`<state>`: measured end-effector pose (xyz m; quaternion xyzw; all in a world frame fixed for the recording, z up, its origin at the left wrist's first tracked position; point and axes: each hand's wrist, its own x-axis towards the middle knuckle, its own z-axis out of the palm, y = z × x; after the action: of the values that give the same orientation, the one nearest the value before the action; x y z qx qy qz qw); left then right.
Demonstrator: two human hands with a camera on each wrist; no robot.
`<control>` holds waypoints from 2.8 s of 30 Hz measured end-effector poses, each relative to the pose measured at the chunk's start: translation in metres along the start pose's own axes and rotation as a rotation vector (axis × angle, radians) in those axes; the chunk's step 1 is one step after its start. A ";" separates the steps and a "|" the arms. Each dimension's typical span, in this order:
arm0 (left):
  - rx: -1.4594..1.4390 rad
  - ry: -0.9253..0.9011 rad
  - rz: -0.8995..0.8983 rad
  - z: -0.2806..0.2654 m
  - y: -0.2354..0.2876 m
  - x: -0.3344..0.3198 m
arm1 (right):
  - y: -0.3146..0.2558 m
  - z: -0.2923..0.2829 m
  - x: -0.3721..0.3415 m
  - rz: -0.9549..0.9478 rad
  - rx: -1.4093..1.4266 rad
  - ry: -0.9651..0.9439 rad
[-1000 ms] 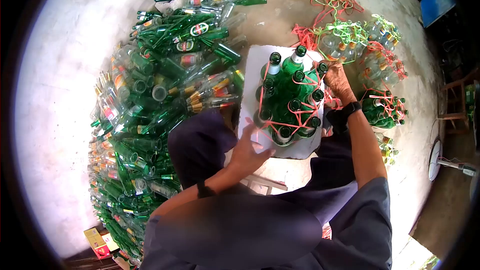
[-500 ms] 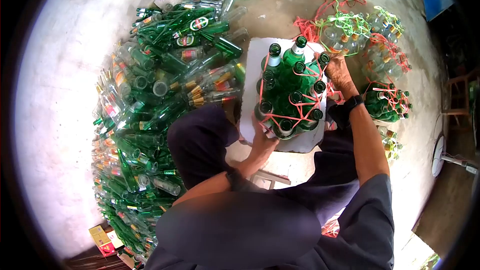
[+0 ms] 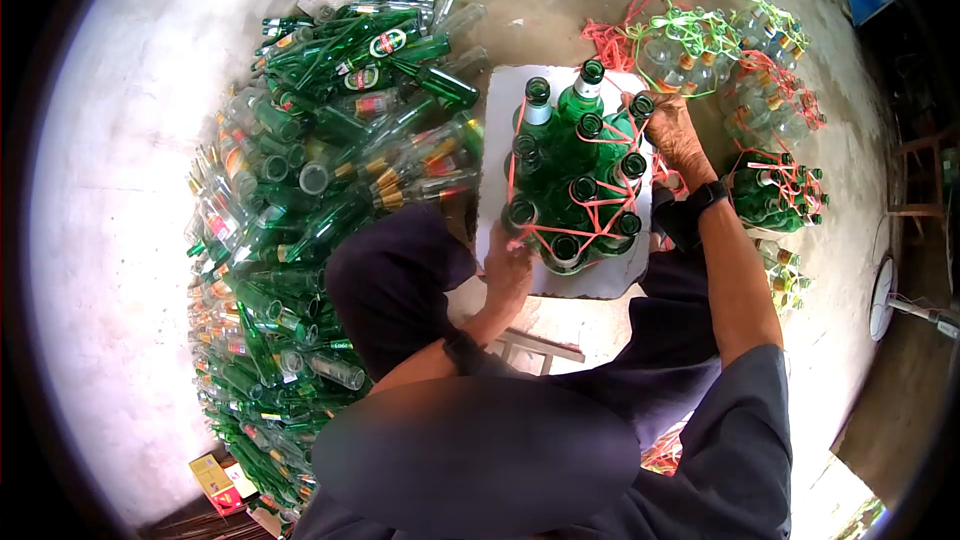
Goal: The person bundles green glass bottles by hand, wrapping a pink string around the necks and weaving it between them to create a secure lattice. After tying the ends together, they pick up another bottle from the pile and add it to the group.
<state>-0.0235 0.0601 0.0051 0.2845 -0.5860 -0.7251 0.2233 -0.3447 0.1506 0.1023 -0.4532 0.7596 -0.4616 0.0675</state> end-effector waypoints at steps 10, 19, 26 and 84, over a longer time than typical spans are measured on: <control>0.173 0.078 0.107 -0.020 0.024 0.042 | 0.029 -0.003 -0.019 0.136 -0.110 0.044; 0.463 0.017 0.082 -0.042 0.080 0.116 | -0.004 -0.008 -0.048 0.291 0.232 0.112; 0.273 0.007 -0.016 -0.045 0.072 0.122 | 0.008 -0.001 -0.047 0.267 0.141 0.118; 1.251 -0.718 0.875 0.129 0.209 0.121 | -0.003 0.003 -0.053 0.474 -0.269 -0.093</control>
<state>-0.2015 0.0295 0.2103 -0.1448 -0.9724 -0.1616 0.0855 -0.3101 0.1879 0.0863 -0.2883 0.8950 -0.3067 0.1477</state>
